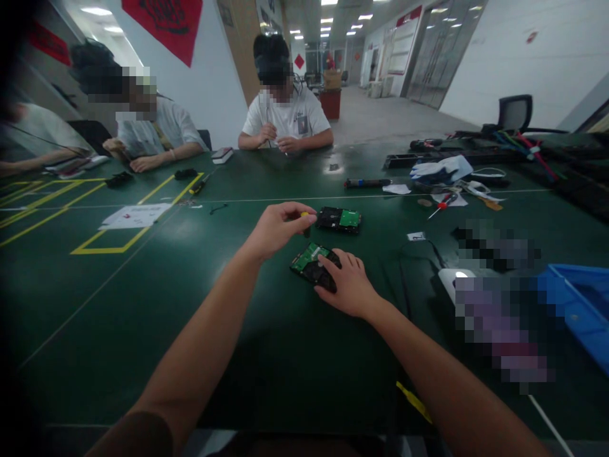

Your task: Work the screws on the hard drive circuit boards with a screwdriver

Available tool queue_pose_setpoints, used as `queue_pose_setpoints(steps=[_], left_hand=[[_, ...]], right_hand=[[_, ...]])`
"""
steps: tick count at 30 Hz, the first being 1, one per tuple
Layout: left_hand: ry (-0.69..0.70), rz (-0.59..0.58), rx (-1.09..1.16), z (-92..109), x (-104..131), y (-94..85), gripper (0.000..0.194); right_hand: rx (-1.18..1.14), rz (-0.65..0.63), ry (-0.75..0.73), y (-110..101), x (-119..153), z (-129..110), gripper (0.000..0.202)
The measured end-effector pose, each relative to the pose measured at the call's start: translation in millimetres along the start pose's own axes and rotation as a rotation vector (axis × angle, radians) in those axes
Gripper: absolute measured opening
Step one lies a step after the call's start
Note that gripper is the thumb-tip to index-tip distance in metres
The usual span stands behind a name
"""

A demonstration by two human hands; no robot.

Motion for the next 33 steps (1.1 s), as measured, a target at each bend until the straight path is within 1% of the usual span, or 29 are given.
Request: queue_pose_setpoints(steps=[4,9,15,19,24,27,29,33], left_hand=[[0.102,-0.059,-0.162,6.8,-2.2,-7.5,0.017],[0.147,-0.160,-0.209,10.3,-6.2,-15.4,0.019],[0.253,-0.289,-0.349,24.6,-11.7,-22.7,0.016],[0.270,-0.327,-0.417,28.0,-14.7,-24.7,0.015],[0.275,-0.318,-0.460,29.1,-14.0,-21.6,0.017],[0.330,-0.375,-0.556,35.0,-10.4,-16.0,0.019],[0.354,-0.380,-0.618,39.6,-7.9,-12.3,0.020],[0.337,-0.391,-0.671,45.9,-3.8,-5.2,0.022]], right_hand=[[-0.008,0.006,-0.004,-0.7,1.2,-0.2,0.074],[-0.012,0.006,-0.016,-2.5,2.0,-1.9,0.074],[-0.012,-0.014,-0.014,-1.3,1.3,1.2,0.075],[-0.015,-0.024,-0.031,-4.6,0.3,5.9,0.075],[-0.032,-0.029,-0.041,-9.4,-1.8,7.9,0.075],[-0.031,-0.048,-0.044,-11.0,-2.5,6.9,0.075],[-0.032,-0.046,-0.048,-11.4,-2.5,6.7,0.075],[-0.022,-0.053,-0.054,-9.4,-1.1,7.8,0.077]])
Point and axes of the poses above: each hand's wrist, its own x-axis away from the middle knuckle, its own y-axis out of the palm, z = x × y, the point moved 2 cm from there along -x, towards the middle knuckle, and after that the axes turned 5 degrees about -y, right-handed, at the moved point
